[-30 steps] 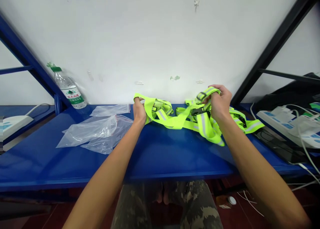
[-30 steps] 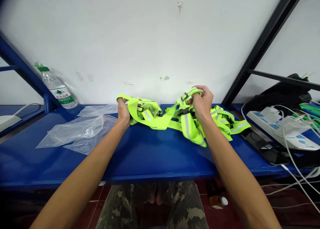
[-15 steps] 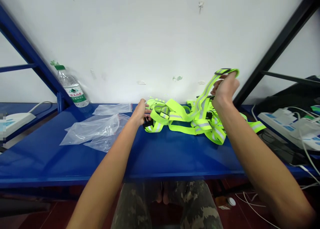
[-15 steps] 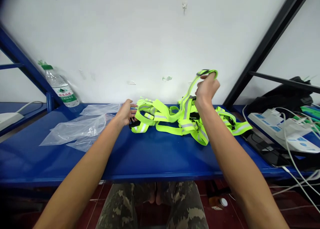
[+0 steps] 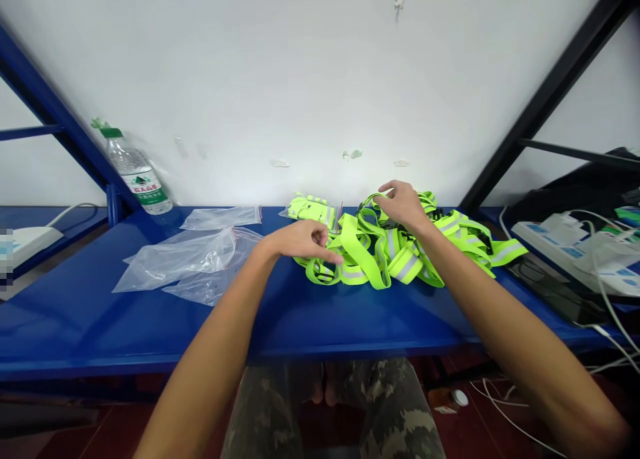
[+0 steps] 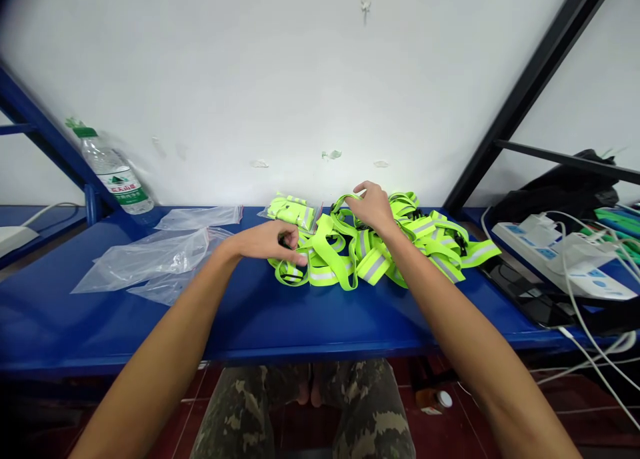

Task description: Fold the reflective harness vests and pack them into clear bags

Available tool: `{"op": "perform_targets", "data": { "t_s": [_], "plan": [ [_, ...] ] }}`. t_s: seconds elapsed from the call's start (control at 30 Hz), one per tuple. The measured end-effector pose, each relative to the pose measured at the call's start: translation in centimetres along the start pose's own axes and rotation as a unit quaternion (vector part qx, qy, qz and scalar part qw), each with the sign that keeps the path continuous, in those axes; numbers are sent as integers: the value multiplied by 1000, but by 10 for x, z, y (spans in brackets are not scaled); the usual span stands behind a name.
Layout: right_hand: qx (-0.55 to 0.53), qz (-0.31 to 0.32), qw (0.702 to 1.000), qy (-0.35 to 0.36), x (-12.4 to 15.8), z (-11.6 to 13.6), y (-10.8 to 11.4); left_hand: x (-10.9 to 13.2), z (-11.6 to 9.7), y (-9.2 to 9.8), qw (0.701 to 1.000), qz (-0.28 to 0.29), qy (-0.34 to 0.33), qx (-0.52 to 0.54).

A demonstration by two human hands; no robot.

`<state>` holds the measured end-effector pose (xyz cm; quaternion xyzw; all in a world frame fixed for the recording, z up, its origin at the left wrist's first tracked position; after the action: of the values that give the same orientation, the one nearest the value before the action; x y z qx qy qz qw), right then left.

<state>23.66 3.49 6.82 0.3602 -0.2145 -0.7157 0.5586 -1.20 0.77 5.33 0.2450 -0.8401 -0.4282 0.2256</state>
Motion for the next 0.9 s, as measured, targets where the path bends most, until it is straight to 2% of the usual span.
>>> {"op": "perform_targets", "data": {
  "t_s": [0.07,0.13,0.23,0.3,0.4,0.47,0.53,0.6,0.7,0.8,0.9],
  "plan": [
    [21,16,1000,-5,0,-5,3,3,0,-5,996,57,39,-52],
    [38,46,998,-11,2,-9,6,3,4,-10,988,70,77,-109],
    [54,107,993,7,8,-9,6,-3,10,-15,988,68,74,-116],
    [70,130,988,48,16,-3,5,-6,12,-11,995,13,49,-86],
    [89,137,975,153,32,14,2,-6,10,3,990,-137,4,7],
    [86,163,957,225,44,29,-4,-5,10,10,966,-221,-21,134],
    [91,187,941,269,55,42,-13,-4,12,12,922,-260,-34,285],
    [114,180,937,278,61,53,-22,-5,13,12,870,-265,-49,413],
    [145,150,946,248,59,61,-36,-6,14,12,814,-259,-79,514],
    [159,152,954,202,49,63,-48,-6,15,12,795,-260,-89,541],
    [156,129,965,168,36,63,-54,-5,20,11,812,-270,-59,515]
  ]
}}
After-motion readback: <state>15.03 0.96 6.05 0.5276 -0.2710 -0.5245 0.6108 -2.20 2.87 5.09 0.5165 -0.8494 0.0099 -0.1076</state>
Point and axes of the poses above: each hand's wrist, its own x-axis away from the middle knuckle, its own y-axis out of the back of the hand, z = x × y, the point moved 4 cm from there along -x, towards the middle knuckle, and after that the axes turned 14 degrees about z, right-handed, at the moved point
